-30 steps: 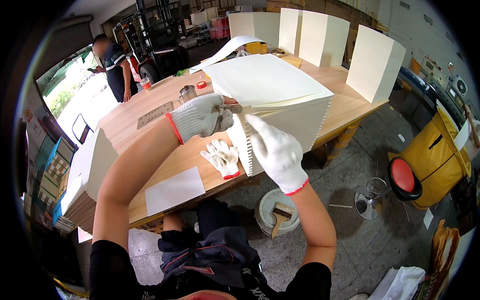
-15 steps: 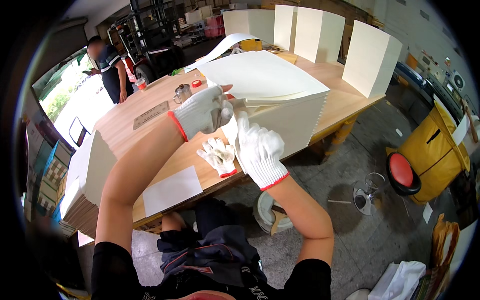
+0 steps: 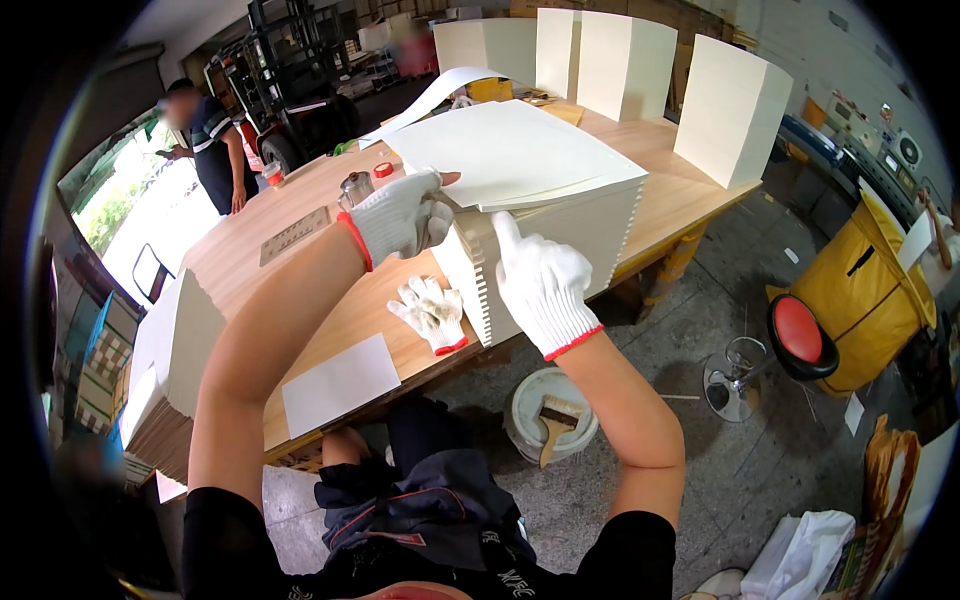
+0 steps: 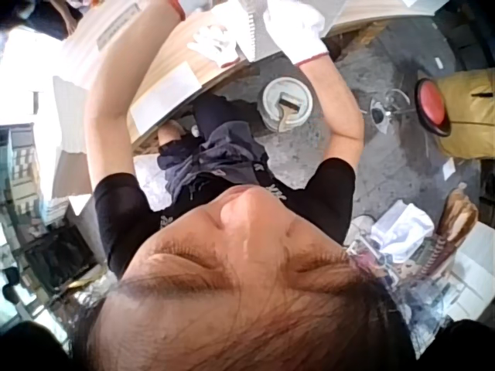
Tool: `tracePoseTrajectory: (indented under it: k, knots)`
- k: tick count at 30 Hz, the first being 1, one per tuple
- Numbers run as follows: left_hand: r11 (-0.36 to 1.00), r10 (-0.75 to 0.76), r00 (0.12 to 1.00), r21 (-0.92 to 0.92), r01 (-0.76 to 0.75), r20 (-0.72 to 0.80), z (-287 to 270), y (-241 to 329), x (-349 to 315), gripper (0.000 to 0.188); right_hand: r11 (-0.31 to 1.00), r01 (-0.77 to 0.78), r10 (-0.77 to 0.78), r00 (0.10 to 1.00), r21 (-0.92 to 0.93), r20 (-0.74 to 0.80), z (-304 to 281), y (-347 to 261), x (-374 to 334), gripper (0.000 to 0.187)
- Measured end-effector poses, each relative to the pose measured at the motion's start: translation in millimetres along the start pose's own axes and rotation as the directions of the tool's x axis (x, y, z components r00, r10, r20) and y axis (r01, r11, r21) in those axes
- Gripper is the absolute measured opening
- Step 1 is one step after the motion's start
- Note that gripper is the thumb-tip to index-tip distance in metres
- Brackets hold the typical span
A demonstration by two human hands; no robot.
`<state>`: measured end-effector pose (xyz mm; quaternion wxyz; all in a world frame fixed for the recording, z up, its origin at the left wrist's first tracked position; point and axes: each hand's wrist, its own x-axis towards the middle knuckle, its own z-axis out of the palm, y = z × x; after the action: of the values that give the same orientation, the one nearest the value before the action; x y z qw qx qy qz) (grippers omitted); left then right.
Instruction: The person assembles notebooks by placing a white cover sheet over a stack of paper and aligning it. They then use a brush to apply adhesive to the spine of the stack, securing the cover. The process is repeated for multiple units, with the person handling the paper stacks and covers by hand.
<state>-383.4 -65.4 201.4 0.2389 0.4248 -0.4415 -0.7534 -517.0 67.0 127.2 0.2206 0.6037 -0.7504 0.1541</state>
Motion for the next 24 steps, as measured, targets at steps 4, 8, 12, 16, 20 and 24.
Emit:
tracePoseTrajectory:
  k: [4,8,12,16,20,24]
  knots:
    - [0.998,0.034,0.999,0.060,-0.034,0.006,0,-1,-1,0.032,0.997,0.077,-0.074,0.992,0.026,-0.107,14,-3,-10,0.048]
    - [0.930,0.031,0.999,0.368,-0.019,-0.028,5,3,0,0.032,0.988,-0.154,0.153,0.987,0.024,0.042,15,29,8,0.050]
    - [0.904,0.044,0.998,0.428,-0.018,-0.052,3,1,3,0.030,0.995,-0.047,0.048,0.999,0.089,-0.013,17,28,1,0.044]
    - [0.965,0.071,0.997,0.255,-0.062,-0.026,5,-2,5,0.026,0.994,-0.068,0.074,0.995,0.088,-0.061,22,57,8,0.040]
    - [0.913,0.031,0.994,0.408,0.015,-0.107,1,-2,8,0.027,0.987,-0.104,0.108,0.994,0.121,-0.023,39,82,15,0.041]
    - [0.993,0.077,0.997,0.096,-0.075,-0.015,2,-7,32,0.015,0.886,-0.448,0.461,0.875,-0.117,0.147,69,290,9,0.043]
